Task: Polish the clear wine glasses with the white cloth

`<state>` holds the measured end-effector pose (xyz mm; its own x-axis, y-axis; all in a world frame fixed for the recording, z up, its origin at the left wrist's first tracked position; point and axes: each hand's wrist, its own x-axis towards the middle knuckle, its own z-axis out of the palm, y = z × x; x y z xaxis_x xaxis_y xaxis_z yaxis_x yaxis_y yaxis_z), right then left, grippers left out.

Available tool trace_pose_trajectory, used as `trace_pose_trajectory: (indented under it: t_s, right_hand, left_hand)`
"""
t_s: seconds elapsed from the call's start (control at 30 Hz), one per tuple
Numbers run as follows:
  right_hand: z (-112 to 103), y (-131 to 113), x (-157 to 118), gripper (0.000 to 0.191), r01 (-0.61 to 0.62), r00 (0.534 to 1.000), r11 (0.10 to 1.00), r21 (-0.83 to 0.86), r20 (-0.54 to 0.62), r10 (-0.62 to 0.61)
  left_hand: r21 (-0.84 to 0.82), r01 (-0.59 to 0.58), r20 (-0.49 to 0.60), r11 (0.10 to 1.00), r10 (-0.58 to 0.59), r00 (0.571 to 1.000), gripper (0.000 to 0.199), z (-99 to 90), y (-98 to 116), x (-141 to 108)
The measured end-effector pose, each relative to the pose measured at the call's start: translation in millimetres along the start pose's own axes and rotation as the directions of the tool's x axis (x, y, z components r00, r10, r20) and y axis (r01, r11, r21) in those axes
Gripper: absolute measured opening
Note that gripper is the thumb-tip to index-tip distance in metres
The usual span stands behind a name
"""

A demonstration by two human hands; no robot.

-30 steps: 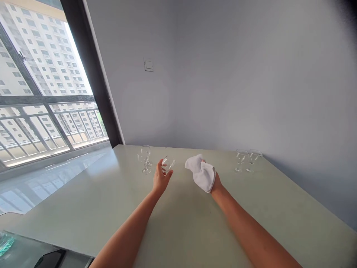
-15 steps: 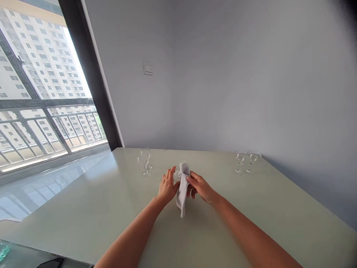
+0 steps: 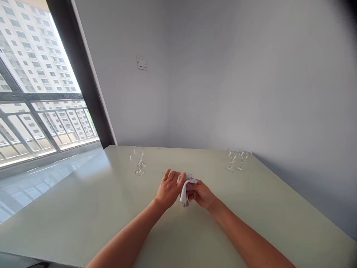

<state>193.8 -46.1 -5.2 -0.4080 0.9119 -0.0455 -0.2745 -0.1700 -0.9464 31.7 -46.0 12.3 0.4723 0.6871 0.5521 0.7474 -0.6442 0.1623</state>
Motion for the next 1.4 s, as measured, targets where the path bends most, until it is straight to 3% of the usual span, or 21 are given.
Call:
trace_pose_trajectory:
  t_s: [0.1, 0.17, 0.23, 0.27, 0.3, 0.33, 0.37, 0.43, 0.5, 0.53, 0.6, 0.7, 0.83, 0.9, 1.0, 1.03, 1.07, 1.13, 1.2, 1.3, 1.4]
  right_hand:
    - [-2, -10, -7, 0.023, 0.006, 0.995, 0.980, -0.197, 0.101, 0.014]
    - [-3, -20, -16, 0.019, 0.003, 0.973, 0.937, -0.349, 0.217, 0.077]
    - [-1, -29, -25, 0.016, 0.008, 0.946, 0.909, -0.416, 0.297, 0.127]
    - [0, -33, -27, 0.015, 0.016, 0.942, 0.907, -0.422, 0.311, 0.128]
    - [1, -35, -28, 0.015, 0.027, 0.944, 0.906, -0.422, 0.308, 0.115]
    - [1, -35, -28, 0.016, 0.041, 0.956, 0.907, -0.420, 0.282, 0.087]
    - [1, -34, -27, 0.017, 0.054, 0.971, 0.911, -0.408, 0.234, 0.047]
    - [-1, -29, -21, 0.021, 0.065, 0.995, 0.942, -0.329, 0.088, -0.038]
    - [-4, -21, -14, 0.027, 0.066, 0.996, 0.981, -0.181, -0.042, -0.074]
    - [-5, -16, -12, 0.029, 0.056, 0.996, 0.993, -0.104, -0.066, -0.063]
    - [-7, -10, -9, 0.037, 0.014, 0.999, 1.000, 0.004, -0.035, -0.014]
    - [-7, -8, -9, 0.048, -0.065, 0.998, 0.997, 0.032, 0.021, 0.064]
    - [-6, -16, -14, 0.038, -0.069, 0.996, 0.985, -0.160, 0.047, 0.078]
    - [-6, -23, -18, 0.030, -0.026, 0.992, 0.964, -0.266, 0.116, 0.058]
    - [-7, -30, -22, 0.025, 0.013, 0.978, 0.937, -0.349, 0.198, 0.060]
    - [-7, -30, -22, 0.025, 0.020, 0.982, 0.933, -0.358, 0.184, 0.050]
    - [-7, -28, -20, 0.027, 0.025, 0.989, 0.935, -0.352, 0.142, 0.027]
    - [-7, -23, -16, 0.031, 0.015, 1.000, 0.963, -0.270, 0.001, -0.016]
    - [-6, -15, -11, 0.034, -0.022, 0.993, 0.993, -0.113, -0.121, 0.008]
    - [-3, -9, -8, 0.032, -0.045, 0.993, 0.999, -0.002, -0.109, 0.045]
    - [-5, -14, -12, 0.030, 0.008, 0.999, 0.984, -0.180, 0.052, 0.001]
  left_hand:
    - [-0.169, 0.174, 0.161, 0.970, -0.147, 0.976, 0.046, -2.0, -5, -2]
    - [-0.349, 0.295, 0.359, 0.889, -0.164, 0.919, 0.049, -7.6, -11, -3]
    - [-0.517, 0.386, 0.569, 0.764, -0.030, 0.822, 0.046, -16.4, -16, -3]
    - [-0.574, 0.411, 0.630, 0.709, 0.061, 0.774, 0.044, -21.0, -17, -2]
    - [-0.604, 0.414, 0.647, 0.681, 0.116, 0.753, 0.042, -24.9, -17, -1]
    - [-0.606, 0.390, 0.619, 0.693, 0.103, 0.778, 0.041, -27.8, -15, 0]
    - [-0.574, 0.343, 0.543, 0.744, 0.032, 0.839, 0.040, -29.3, -13, 1]
    - [-0.392, 0.225, 0.271, 0.892, -0.122, 0.955, 0.038, -28.5, -8, 2]
    - [-0.154, 0.134, 0.031, 0.979, -0.131, 0.991, 0.038, -24.5, -3, 2]
    - [-0.065, 0.089, -0.013, 0.994, -0.090, 0.996, 0.036, -22.2, -2, 2]
    - [0.026, 0.010, -0.011, 1.000, -0.009, 1.000, 0.031, -18.3, -3, 3]
    - [-0.001, -0.044, 0.032, 0.999, 0.044, 0.999, 0.027, -15.5, -9, 3]
    - [-0.143, 0.031, 0.175, 0.989, -0.005, 0.985, 0.025, -16.7, -19, 2]
    - [-0.261, 0.125, 0.334, 0.957, -0.032, 0.942, 0.027, -19.1, -23, 0]
    - [-0.446, 0.261, 0.561, 0.856, 0.040, 0.827, 0.036, -21.2, -27, -2]
    - [-0.460, 0.268, 0.561, 0.846, 0.043, 0.827, 0.036, -20.7, -26, -2]
    - [-0.443, 0.244, 0.510, 0.863, 0.019, 0.860, 0.034, -19.4, -25, -2]
    - [-0.317, 0.140, 0.300, 0.938, -0.041, 0.953, 0.028, -15.6, -22, 0]
    - [-0.153, 0.052, 0.133, 0.987, -0.032, 0.991, 0.031, -12.1, -19, 2]
    - [-0.052, 0.010, 0.152, 0.999, -0.002, 0.988, 0.032, -10.9, -20, 4]
    - [-0.141, 0.099, 0.235, 0.985, -0.064, 0.970, 0.032, -13.5, -24, 2]
